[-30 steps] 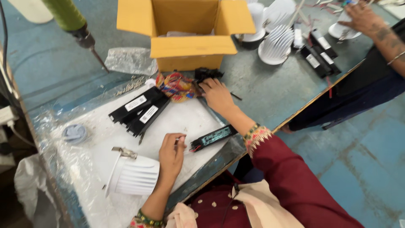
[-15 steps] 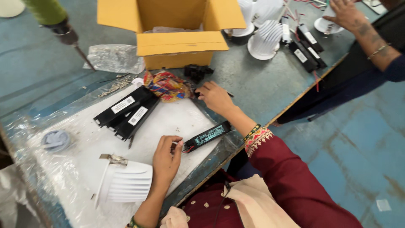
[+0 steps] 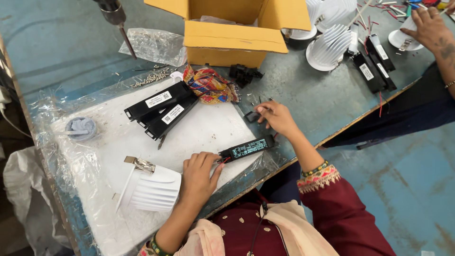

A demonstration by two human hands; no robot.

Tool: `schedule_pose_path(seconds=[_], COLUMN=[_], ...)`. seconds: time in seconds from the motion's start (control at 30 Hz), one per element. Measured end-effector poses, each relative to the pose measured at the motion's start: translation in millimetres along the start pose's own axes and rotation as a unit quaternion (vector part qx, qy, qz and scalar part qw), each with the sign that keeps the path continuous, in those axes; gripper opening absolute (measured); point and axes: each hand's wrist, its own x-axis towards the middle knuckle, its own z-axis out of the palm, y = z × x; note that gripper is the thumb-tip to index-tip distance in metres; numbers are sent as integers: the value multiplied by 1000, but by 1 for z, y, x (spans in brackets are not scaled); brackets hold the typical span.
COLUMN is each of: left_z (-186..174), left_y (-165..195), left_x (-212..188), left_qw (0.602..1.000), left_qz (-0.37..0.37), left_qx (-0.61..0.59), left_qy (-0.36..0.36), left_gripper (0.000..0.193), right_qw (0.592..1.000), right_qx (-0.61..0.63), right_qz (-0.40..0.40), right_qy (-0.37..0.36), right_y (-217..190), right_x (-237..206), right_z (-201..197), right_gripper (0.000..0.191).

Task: The person connects wires from LED driver modules to downlight lamp housings at a workbench, twisting wire ends together and fitting the driver to each lamp. Finished lamp assemblies are placed into an open cardboard box on the table.

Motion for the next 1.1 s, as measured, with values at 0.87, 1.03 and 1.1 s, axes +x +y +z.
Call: schedule_pose_path(seconds=[0.87,1.03,1.1], left_z=[21,20,20], left_y=[-11,-11,-11], left_x=[-17,-13,-13], left_qw=[996,996,996], left_qz=[-43,-48,-47], left_qx=[-62,-59,-56], left_qy=[43,48,50], left_gripper=[14,14,14], right_qw=[917,920,918], right_qx=[-238,-253,-262], right_qz=[-291,-281,-281], right_qy=[-131,-106,-104], right_y=[-103,-103,-104], right_x=[-111,-110,-110], right_z=[38,45,46], right_gripper=[37,38,39])
